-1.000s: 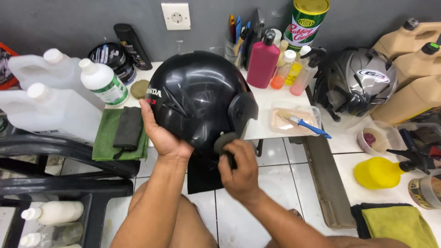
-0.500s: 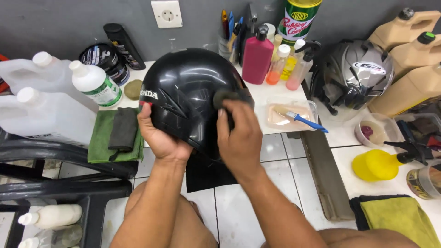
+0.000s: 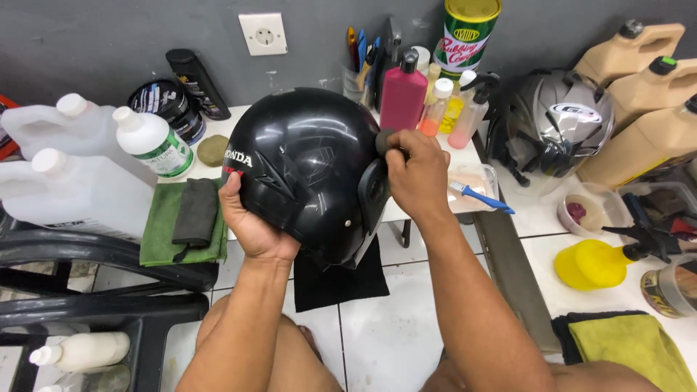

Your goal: The person holds a black motorcycle helmet and scrubs its exterior surface with a small dark sponge. They rotate the helmet to clean the top, sides, and front, including the area around the visor and the Honda logo.

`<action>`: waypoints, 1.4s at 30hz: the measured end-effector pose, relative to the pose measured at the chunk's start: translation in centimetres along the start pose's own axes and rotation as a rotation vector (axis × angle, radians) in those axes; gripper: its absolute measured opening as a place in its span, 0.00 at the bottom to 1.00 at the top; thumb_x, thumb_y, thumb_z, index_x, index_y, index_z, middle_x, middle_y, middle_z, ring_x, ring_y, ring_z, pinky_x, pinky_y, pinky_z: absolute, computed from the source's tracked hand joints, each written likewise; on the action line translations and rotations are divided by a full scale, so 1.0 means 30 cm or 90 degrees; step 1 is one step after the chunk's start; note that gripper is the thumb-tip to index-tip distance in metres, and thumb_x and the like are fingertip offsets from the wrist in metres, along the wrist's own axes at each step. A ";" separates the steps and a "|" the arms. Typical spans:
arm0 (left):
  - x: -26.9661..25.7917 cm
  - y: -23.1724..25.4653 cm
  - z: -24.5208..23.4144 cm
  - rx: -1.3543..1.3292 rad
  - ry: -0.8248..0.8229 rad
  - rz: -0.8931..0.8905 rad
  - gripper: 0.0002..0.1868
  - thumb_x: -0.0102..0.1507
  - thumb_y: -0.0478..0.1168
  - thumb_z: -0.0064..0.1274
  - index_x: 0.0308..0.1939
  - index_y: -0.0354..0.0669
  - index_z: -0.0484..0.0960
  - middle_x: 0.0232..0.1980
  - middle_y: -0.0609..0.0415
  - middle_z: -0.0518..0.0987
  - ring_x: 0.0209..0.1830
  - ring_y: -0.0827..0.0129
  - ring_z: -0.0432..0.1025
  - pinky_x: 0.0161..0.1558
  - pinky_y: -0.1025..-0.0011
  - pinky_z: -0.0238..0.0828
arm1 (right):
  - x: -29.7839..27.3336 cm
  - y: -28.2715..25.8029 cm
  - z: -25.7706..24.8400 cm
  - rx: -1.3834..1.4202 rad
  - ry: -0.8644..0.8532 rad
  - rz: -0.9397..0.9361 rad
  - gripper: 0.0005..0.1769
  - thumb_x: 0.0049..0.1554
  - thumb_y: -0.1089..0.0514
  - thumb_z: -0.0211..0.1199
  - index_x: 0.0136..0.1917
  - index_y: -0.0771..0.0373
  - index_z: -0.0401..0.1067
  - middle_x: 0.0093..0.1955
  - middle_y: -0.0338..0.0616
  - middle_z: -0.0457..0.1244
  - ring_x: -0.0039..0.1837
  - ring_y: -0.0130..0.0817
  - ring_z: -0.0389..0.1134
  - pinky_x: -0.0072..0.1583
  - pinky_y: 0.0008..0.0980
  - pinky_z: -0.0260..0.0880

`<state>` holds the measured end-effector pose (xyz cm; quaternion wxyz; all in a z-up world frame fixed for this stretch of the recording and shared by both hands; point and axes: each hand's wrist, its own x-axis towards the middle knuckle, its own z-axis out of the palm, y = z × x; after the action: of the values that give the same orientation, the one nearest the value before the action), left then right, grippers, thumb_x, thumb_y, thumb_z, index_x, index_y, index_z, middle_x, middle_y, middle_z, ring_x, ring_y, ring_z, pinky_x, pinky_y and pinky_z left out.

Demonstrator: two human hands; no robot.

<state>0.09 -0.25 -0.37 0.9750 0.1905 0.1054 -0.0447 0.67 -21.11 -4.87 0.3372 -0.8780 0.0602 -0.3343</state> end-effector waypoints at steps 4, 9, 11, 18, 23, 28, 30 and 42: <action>0.009 0.001 -0.017 0.010 0.005 0.022 0.24 0.54 0.55 0.54 0.49 0.47 0.82 0.52 0.47 0.83 0.52 0.55 0.78 0.58 0.56 0.75 | -0.033 -0.057 -0.045 0.048 -0.029 -0.046 0.10 0.52 0.62 0.57 0.39 0.48 0.77 0.43 0.29 0.67 0.56 0.35 0.66 0.62 0.38 0.51; 0.009 -0.009 -0.014 -0.005 0.001 0.004 0.25 0.54 0.55 0.53 0.49 0.46 0.82 0.52 0.44 0.82 0.53 0.52 0.77 0.59 0.54 0.75 | -0.030 0.011 -0.046 0.042 0.001 -0.152 0.12 0.51 0.63 0.59 0.42 0.45 0.78 0.47 0.28 0.67 0.56 0.32 0.63 0.63 0.36 0.50; 0.001 -0.017 -0.009 -0.001 -0.003 0.015 0.25 0.55 0.55 0.53 0.50 0.46 0.82 0.53 0.44 0.82 0.54 0.53 0.77 0.59 0.55 0.75 | -0.007 0.032 -0.026 0.047 0.023 -0.151 0.12 0.51 0.64 0.59 0.41 0.47 0.78 0.46 0.30 0.67 0.54 0.35 0.64 0.61 0.35 0.53; 0.049 -0.032 -0.048 -0.007 0.007 0.026 0.30 0.55 0.57 0.53 0.53 0.42 0.81 0.55 0.40 0.81 0.55 0.49 0.76 0.60 0.52 0.74 | -0.192 -0.273 -0.017 0.094 0.010 -0.380 0.11 0.45 0.59 0.64 0.42 0.47 0.79 0.46 0.34 0.67 0.51 0.37 0.64 0.59 0.38 0.52; 0.006 -0.025 -0.019 0.022 -0.025 0.000 0.26 0.55 0.55 0.52 0.50 0.44 0.82 0.50 0.42 0.83 0.50 0.52 0.78 0.57 0.55 0.75 | 0.012 -0.140 0.008 0.218 0.090 -0.263 0.11 0.48 0.64 0.58 0.41 0.52 0.79 0.41 0.39 0.66 0.44 0.45 0.67 0.51 0.38 0.65; 0.018 -0.041 -0.035 0.031 -0.036 -0.006 0.26 0.56 0.55 0.50 0.51 0.43 0.82 0.50 0.43 0.82 0.49 0.54 0.77 0.56 0.58 0.75 | -0.053 -0.286 0.008 0.225 0.137 -0.186 0.13 0.50 0.69 0.53 0.41 0.57 0.76 0.41 0.45 0.64 0.50 0.50 0.67 0.59 0.40 0.63; 0.051 -0.019 -0.093 0.023 -0.087 -0.038 0.26 0.56 0.58 0.50 0.48 0.44 0.83 0.46 0.48 0.83 0.47 0.61 0.78 0.54 0.64 0.78 | -0.157 -0.351 0.008 0.168 0.033 -0.414 0.11 0.48 0.64 0.62 0.45 0.54 0.79 0.44 0.38 0.66 0.44 0.39 0.63 0.51 0.34 0.62; 0.064 -0.021 -0.102 0.010 -0.198 -0.073 0.25 0.56 0.53 0.50 0.50 0.42 0.80 0.49 0.45 0.81 0.50 0.53 0.76 0.56 0.58 0.73 | -0.049 -0.352 -0.013 0.170 -0.055 -0.338 0.12 0.53 0.63 0.57 0.46 0.52 0.78 0.47 0.34 0.66 0.51 0.37 0.65 0.56 0.33 0.59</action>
<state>1.29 0.25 -3.78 0.9738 0.1826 -0.0360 -0.1303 -1.98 -12.76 1.21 0.3527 -0.8242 -0.2307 -0.3783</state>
